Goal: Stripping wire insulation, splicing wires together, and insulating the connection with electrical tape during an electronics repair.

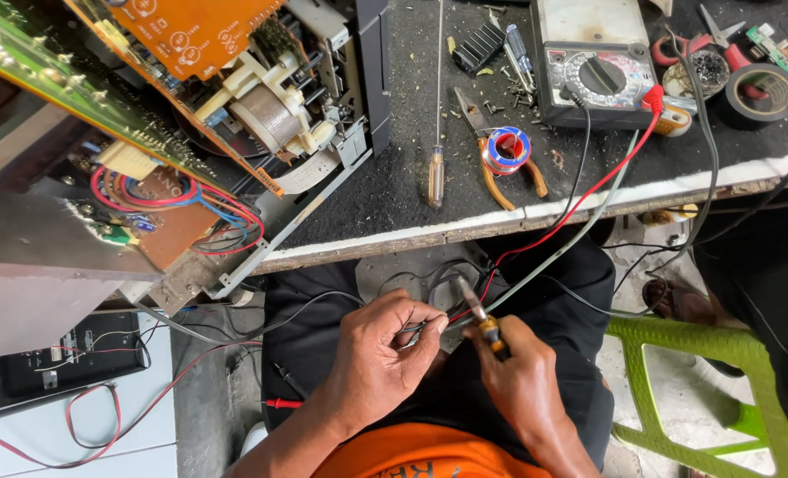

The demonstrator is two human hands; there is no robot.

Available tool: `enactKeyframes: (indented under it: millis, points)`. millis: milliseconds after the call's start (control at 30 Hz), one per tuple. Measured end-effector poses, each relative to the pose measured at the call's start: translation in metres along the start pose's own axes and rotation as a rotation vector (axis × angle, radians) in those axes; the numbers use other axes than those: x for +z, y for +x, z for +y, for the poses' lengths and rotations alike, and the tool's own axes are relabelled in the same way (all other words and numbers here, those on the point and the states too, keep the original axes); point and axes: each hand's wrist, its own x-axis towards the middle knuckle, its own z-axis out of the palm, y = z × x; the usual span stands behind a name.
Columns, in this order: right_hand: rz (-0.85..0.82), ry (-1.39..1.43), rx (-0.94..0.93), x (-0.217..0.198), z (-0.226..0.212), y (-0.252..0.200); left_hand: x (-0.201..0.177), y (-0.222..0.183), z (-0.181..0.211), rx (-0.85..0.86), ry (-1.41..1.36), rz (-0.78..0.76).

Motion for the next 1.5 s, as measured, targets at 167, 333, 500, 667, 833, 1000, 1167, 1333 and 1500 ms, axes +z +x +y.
enactKeyframes:
  millis: [167,333,500,667,833,1000,1167,1333,1500]
  points:
    - [-0.325,0.382,0.557,-0.024,-0.024,0.012,-0.011,0.004,-0.016,-0.121,-0.013,-0.148]
    - [-0.494,0.798,0.58,-0.032,-0.03,-0.001,-0.015,0.008,-0.019,-0.102,0.023,-0.176]
    - [-0.236,0.311,-0.139,-0.047,-0.059,0.002,-0.02,0.005,-0.023,-0.126,0.186,-0.353]
    - [-0.233,0.279,-0.25,-0.047,-0.065,0.003,-0.023,0.01,-0.016,-0.186,0.136,-0.465]
    - [-0.241,0.298,-0.271,-0.045,-0.067,0.003,-0.025,0.015,-0.006,-0.26,0.111,-0.554]
    - [-0.245,0.31,-0.275,-0.045,-0.065,0.003,-0.024,0.013,-0.013,-0.3,0.112,-0.599]
    - [-0.233,0.298,-0.282,-0.044,-0.065,0.004,-0.024,0.013,-0.014,-0.305,0.12,-0.623]
    - [-0.231,0.291,-0.274,-0.044,-0.064,0.004,-0.026,0.013,-0.013,-0.288,0.133,-0.64]
    - [-0.227,0.273,-0.294,-0.044,-0.065,0.004,-0.026,0.015,-0.01,-0.313,0.139,-0.653]
